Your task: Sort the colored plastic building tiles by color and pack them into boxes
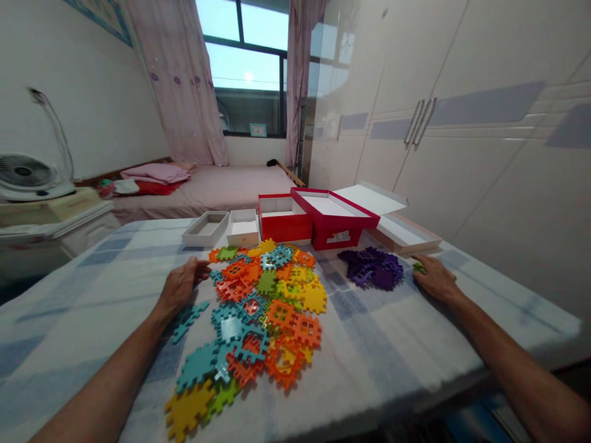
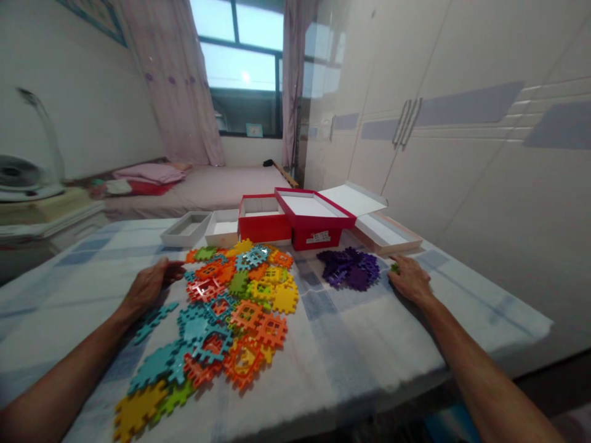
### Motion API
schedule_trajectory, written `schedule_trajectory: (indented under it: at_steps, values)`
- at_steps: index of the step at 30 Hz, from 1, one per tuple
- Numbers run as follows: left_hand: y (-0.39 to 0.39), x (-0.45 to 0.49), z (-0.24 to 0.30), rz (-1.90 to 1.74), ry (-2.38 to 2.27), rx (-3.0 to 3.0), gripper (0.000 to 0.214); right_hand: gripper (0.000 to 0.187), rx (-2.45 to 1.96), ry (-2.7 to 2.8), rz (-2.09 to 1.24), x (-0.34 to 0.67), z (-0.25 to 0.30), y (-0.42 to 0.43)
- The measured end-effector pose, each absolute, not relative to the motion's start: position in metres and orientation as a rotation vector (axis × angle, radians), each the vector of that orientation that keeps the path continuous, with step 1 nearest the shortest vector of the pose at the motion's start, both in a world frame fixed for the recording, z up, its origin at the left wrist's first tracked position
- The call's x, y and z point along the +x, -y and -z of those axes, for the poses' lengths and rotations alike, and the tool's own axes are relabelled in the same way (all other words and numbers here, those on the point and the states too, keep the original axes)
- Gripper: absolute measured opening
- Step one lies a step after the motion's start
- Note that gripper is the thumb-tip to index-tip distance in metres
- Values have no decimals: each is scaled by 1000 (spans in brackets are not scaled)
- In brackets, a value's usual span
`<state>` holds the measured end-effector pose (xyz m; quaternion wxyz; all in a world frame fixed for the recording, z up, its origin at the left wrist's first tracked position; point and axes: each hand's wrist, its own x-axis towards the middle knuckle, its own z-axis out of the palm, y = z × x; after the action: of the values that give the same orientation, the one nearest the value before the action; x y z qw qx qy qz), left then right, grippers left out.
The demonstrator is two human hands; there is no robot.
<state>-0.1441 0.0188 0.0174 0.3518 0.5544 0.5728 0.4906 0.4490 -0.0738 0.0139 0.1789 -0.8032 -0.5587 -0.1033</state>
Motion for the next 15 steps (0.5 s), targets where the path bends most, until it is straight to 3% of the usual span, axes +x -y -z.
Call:
schedule_trajectory:
  at_steps: [4,9,15]
  values:
    - [-19,-143,-17,-1304,-1472,1447,78,41,-2066,1519,410,392,-46,75]
    - [-21,-146,-13,-1309,-1469,1489,78,34,-1635,2012,-190,278,-81,70]
    - [-24,-148,-9,-1326,-1424,1488,77,33,-1776,2386,-170,199,-65,40]
